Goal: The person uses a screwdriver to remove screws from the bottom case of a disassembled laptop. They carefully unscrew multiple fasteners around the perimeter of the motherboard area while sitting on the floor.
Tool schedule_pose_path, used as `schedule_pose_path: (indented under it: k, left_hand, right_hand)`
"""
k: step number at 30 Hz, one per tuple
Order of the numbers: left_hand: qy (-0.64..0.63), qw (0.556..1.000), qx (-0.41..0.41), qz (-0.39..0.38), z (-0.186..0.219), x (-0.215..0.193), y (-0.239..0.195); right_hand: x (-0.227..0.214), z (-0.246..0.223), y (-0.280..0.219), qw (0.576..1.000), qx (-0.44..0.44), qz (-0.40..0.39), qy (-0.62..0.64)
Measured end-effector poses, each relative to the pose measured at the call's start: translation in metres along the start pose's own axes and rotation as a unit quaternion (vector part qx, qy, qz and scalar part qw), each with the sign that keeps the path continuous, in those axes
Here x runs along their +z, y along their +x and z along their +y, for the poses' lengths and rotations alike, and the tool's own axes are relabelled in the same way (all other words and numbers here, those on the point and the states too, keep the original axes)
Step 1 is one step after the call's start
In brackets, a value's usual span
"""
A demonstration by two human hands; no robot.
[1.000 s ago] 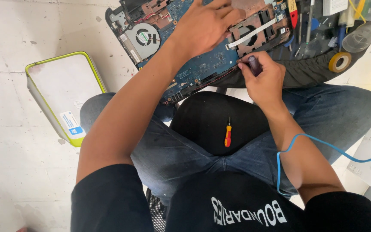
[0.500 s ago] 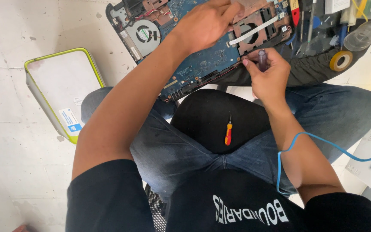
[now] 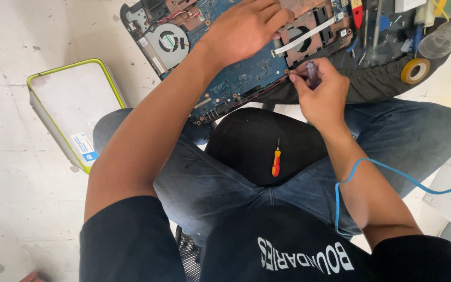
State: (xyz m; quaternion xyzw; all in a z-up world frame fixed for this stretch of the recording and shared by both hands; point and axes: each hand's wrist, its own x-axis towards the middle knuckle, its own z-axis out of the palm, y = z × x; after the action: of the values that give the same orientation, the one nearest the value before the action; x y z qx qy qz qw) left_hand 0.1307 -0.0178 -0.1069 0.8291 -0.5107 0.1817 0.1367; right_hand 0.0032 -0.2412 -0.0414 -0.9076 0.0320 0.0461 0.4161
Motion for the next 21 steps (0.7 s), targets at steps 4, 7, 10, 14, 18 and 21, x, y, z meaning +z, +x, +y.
schedule_pose_path:
  k: [4,7,10,14,18,21]
  left_hand:
    - [0.021,0.999,-0.025,-0.02,0.002,0.002,-0.002]
    - [0.035,0.998,-0.043,-0.026,0.003,-0.003,0.0]
    - [0.032,0.998,-0.039,-0.034,0.005,-0.005,0.001]
    - [0.033,0.997,-0.047,-0.044,0.006,-0.007,0.004]
    - [0.073,0.996,-0.041,-0.043,0.007,-0.006,0.005]
    - [0.095,0.993,-0.051,-0.057,0.009,-0.005,0.007]
  right_hand:
    - [-0.003,0.005,0.002,0.999,-0.014,-0.025,-0.034]
    - [-0.004,0.004,0.004,0.999,-0.019,-0.036,-0.035]
    - [-0.007,0.001,0.006,0.998,-0.026,-0.047,-0.039]
    - [-0.007,0.006,0.007,0.997,-0.025,-0.057,-0.054]
    - [-0.009,0.003,0.009,0.995,-0.047,-0.065,-0.055]
    - [-0.01,0.003,0.01,0.996,-0.043,-0.07,-0.046]
